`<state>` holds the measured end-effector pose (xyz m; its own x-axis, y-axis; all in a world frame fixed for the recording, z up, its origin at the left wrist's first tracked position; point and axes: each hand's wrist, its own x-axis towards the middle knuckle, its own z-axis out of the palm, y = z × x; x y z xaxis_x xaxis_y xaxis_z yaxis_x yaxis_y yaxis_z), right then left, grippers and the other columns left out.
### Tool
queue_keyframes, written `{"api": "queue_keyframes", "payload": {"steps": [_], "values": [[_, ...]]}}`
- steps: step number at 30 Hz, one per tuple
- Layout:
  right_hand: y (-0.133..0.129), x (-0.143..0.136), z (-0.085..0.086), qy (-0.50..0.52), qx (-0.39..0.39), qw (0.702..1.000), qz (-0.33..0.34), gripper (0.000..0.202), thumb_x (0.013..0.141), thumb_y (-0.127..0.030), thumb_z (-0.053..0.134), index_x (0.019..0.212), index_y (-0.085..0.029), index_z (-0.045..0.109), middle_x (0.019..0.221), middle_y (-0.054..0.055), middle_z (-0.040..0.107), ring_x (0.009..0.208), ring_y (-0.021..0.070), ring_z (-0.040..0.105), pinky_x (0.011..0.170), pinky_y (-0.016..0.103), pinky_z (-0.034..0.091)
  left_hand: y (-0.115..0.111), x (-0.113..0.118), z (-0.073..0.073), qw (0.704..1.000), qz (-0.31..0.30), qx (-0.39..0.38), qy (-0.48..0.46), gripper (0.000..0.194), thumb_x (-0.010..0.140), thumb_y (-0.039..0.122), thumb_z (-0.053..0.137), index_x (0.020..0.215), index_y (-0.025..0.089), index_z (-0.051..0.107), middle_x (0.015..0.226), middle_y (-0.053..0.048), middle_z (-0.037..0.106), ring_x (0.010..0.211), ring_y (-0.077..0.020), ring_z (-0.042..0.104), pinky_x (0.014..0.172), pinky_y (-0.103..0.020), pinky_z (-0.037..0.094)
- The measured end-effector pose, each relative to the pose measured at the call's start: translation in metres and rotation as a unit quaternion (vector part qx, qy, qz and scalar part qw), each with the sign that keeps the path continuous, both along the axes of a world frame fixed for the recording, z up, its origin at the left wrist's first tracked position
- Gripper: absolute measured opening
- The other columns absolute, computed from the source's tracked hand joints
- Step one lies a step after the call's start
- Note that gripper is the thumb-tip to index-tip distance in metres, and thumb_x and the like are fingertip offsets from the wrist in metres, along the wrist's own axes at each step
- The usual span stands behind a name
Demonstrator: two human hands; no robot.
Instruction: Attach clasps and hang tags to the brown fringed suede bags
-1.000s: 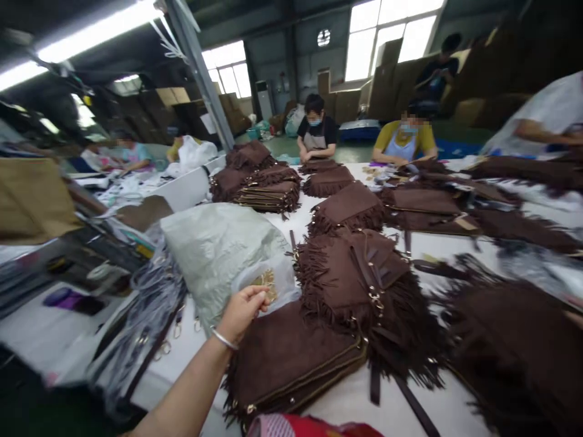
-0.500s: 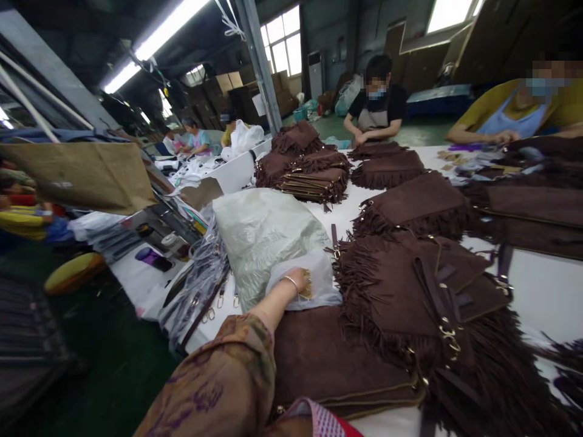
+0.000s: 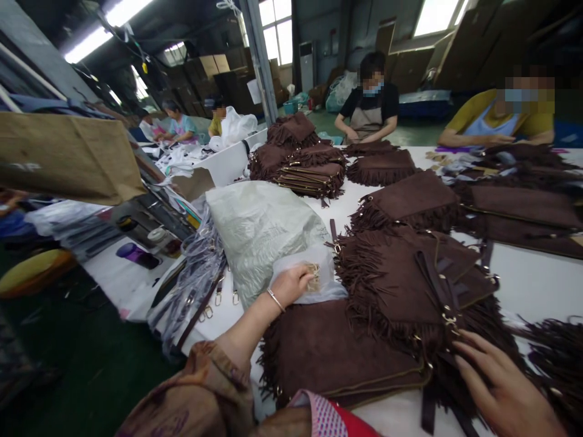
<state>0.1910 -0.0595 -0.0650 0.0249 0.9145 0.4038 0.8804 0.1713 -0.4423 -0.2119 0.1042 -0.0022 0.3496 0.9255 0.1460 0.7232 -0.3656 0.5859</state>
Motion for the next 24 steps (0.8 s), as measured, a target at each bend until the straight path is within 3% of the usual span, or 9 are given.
{"api": "queue_keyframes", "payload": {"steps": [3,6,11,14,16,18,20,22,24], "values": [[0.016,-0.054,0.02,0.005,0.005,0.996,0.09,0.027,0.089,-0.036,0.051,0.106,-0.021,0.066,0.127,0.011,0.06,0.116,0.0282,0.058,0.103,0.046,0.045,-0.005,-0.006,0.011,0.995,0.022,-0.026,-0.093,0.026,0.09,0.031,0.055,0.071,0.015,0.062,0.064,0.001,0.058,0.062,-0.0106,0.052,0.061,-0.022,0.04],[0.024,-0.099,0.049,0.042,0.01,0.989,0.14,0.023,0.091,-0.027,0.052,0.109,-0.022,0.065,0.127,0.01,0.06,0.117,0.0243,0.057,0.103,0.042,0.046,-0.013,-0.006,0.029,0.968,0.045,-0.087,-0.232,0.028,0.087,0.037,0.058,0.071,0.014,0.061,0.065,0.0,0.061,0.063,-0.0114,0.055,0.063,-0.023,0.043],[0.025,-0.134,0.088,0.146,0.002,0.975,0.169,0.023,0.092,-0.023,0.052,0.112,-0.024,0.064,0.121,0.008,0.062,0.114,0.0206,0.058,0.101,0.037,0.047,-0.031,0.015,0.06,0.841,0.017,-0.239,-0.485,0.036,0.083,0.05,0.063,0.078,0.016,0.053,0.066,0.0,0.063,0.061,-0.0137,0.062,0.062,-0.026,0.05],[0.023,-0.139,0.104,0.192,0.01,0.968,0.162,0.023,0.092,-0.023,0.054,0.112,-0.025,0.064,0.118,0.007,0.064,0.112,0.0202,0.059,0.1,0.036,0.047,-0.044,0.04,0.07,0.775,-0.013,-0.305,-0.554,0.038,0.081,0.049,0.066,0.075,0.017,0.047,0.057,0.005,0.053,0.049,-0.0099,0.055,0.052,-0.022,0.045],[0.022,-0.139,0.111,0.222,0.013,0.964,0.144,0.022,0.092,-0.025,0.054,0.11,-0.025,0.066,0.116,0.007,0.065,0.111,0.0205,0.059,0.101,0.036,0.046,-0.054,0.06,0.072,0.754,-0.028,-0.339,-0.562,0.04,0.08,0.048,0.068,0.072,0.018,0.044,0.053,0.007,0.047,0.043,-0.0074,0.048,0.048,-0.02,0.043],[0.02,-0.138,0.116,0.269,0.007,0.956,0.115,0.021,0.092,-0.029,0.055,0.108,-0.025,0.067,0.116,0.007,0.065,0.111,0.0214,0.059,0.102,0.038,0.045,-0.065,0.081,0.071,0.753,-0.049,-0.368,-0.544,0.041,0.08,0.049,0.067,0.072,0.018,0.043,0.052,0.008,0.045,0.041,-0.0065,0.045,0.046,-0.021,0.042],[0.018,-0.135,0.118,0.35,-0.027,0.932,0.094,0.024,0.092,-0.034,0.055,0.112,-0.025,0.066,0.119,0.008,0.064,0.112,0.0225,0.059,0.102,0.039,0.044,-0.078,0.099,0.071,0.77,-0.085,-0.387,-0.501,0.038,0.082,0.05,0.064,0.075,0.018,0.045,0.053,0.007,0.047,0.041,-0.0079,0.047,0.047,-0.022,0.043],[0.014,-0.131,0.118,0.463,-0.08,0.877,0.1,0.034,0.092,-0.041,0.054,0.122,-0.025,0.06,0.127,0.009,0.06,0.116,0.0237,0.057,0.103,0.041,0.044,-0.091,0.115,0.073,0.81,-0.14,-0.384,-0.42,0.033,0.085,0.048,0.06,0.082,0.017,0.049,0.055,0.005,0.052,0.045,-0.01,0.051,0.049,-0.023,0.044],[0.008,-0.128,0.115,0.574,-0.132,0.797,0.135,0.046,0.091,-0.048,0.053,0.131,-0.026,0.053,0.133,0.011,0.057,0.12,0.0251,0.055,0.102,0.042,0.044,-0.101,0.126,0.079,0.868,-0.223,-0.329,-0.299,0.029,0.083,0.044,0.064,0.088,0.016,0.055,0.06,0.003,0.057,0.051,-0.0109,0.054,0.053,-0.022,0.042]]}}
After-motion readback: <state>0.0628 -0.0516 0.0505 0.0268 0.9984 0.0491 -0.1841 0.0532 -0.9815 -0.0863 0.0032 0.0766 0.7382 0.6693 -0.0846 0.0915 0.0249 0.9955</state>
